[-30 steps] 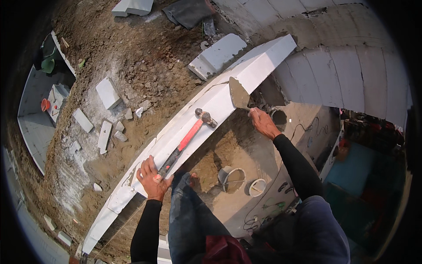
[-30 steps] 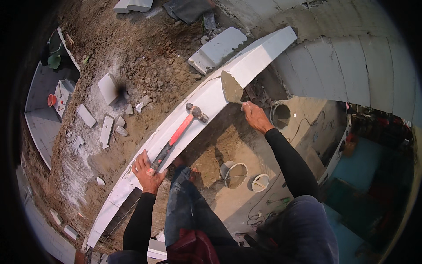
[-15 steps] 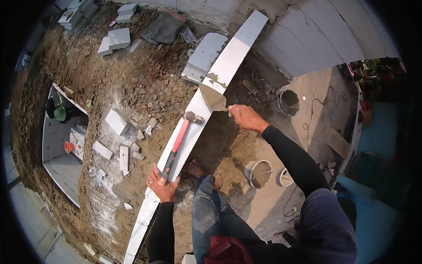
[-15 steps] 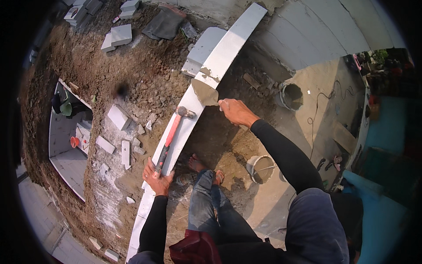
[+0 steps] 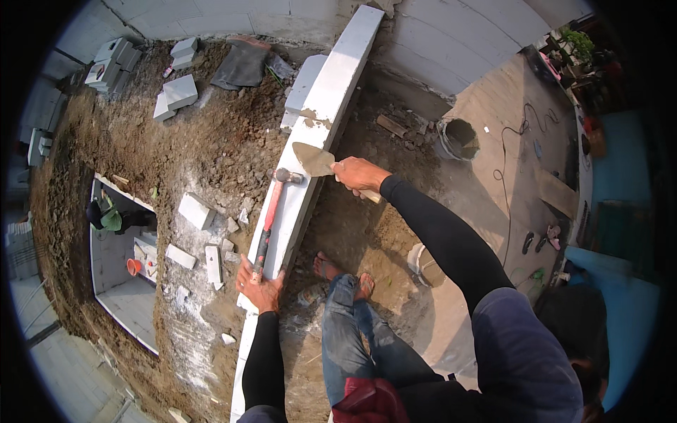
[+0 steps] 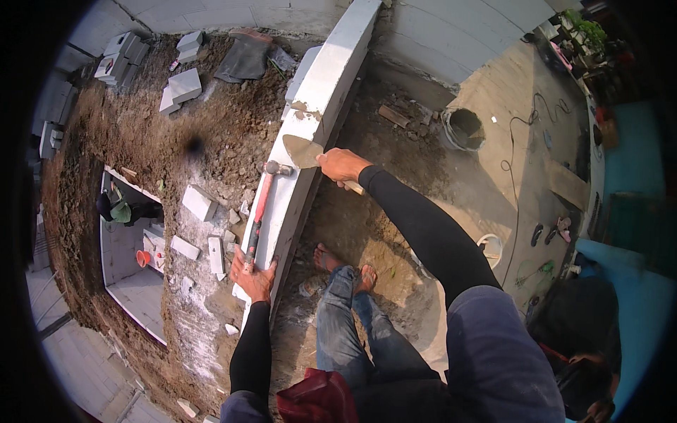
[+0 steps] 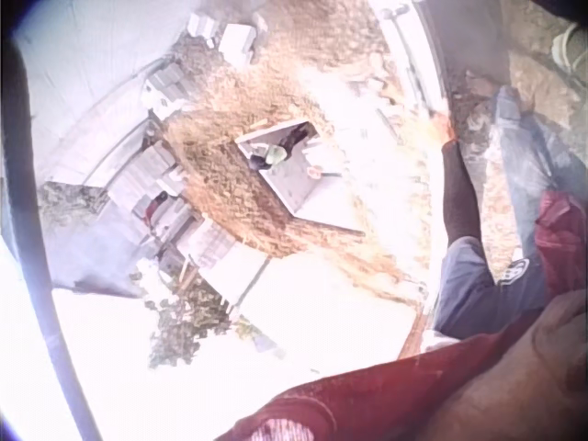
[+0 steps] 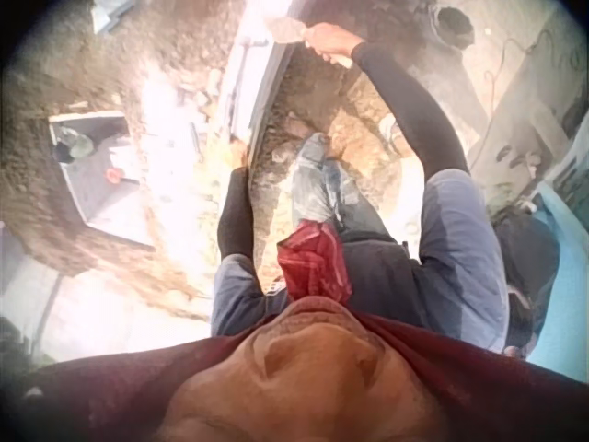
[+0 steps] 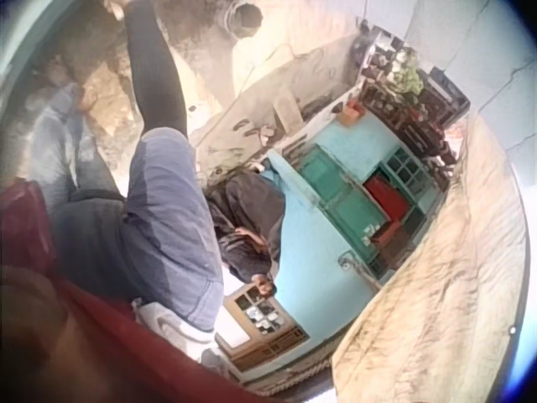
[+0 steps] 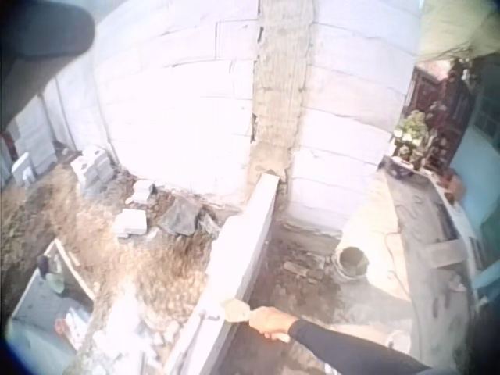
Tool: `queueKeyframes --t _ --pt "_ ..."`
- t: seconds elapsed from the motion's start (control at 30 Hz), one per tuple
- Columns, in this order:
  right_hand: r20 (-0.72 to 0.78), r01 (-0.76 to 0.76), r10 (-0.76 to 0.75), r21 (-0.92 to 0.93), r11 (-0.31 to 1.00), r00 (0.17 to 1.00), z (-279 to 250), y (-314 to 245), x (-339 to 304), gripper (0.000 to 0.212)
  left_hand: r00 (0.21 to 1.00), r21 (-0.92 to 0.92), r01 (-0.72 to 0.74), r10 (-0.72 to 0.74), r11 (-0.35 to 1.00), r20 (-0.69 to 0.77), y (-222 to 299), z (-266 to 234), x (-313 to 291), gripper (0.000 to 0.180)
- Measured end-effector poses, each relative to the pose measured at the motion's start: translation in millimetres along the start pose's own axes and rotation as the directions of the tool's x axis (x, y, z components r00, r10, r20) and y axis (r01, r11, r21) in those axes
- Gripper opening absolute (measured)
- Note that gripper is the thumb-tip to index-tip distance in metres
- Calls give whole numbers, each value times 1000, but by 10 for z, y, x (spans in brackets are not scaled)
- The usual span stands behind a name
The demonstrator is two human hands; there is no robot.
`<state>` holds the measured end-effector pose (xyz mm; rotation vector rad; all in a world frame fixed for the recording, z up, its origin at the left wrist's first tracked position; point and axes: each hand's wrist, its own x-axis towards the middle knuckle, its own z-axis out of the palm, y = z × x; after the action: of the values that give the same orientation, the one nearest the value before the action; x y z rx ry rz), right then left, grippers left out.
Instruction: The person applies mortar along the top of a low brick wall using a trowel, then places several white bricks onto the mortar, aligns them, and taps them into place with a hammer.
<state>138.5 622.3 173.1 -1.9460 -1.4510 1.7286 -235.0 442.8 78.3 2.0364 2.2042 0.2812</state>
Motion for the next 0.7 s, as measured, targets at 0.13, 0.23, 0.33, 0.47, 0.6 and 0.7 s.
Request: queueKeyframes --t 0.13,0.23,0.33,0.47,0.6,0.7 --pt "15 -150 157 392 908 988 159 921 -986 47 972 127 -29 -2 991 237 -10 -74 -88 130" --pt "43 -322 357 538 779 933 399 1895 -1967 45 968 107 6 -33 994 250 -329 -222 -361 140" --pt "46 -488 575 586 647 817 918 3174 -2926 41 929 107 193 -217 975 301 -600 -629 -673 136" --pt "122 -722 850 597 350 513 1661 4599 -4425 22 888 119 356 -375 927 265 -911 -950 -1411 114" --pt "11 -566 868 762 315 497 1976 5563 -6284 20 776 -59 367 -270 929 569 -247 -1097 -2443 102" --pt "195 -611 884 782 120 424 2344 5138 -6180 36 416 -147 684 -216 715 883 -407 -1362 -3048 109"
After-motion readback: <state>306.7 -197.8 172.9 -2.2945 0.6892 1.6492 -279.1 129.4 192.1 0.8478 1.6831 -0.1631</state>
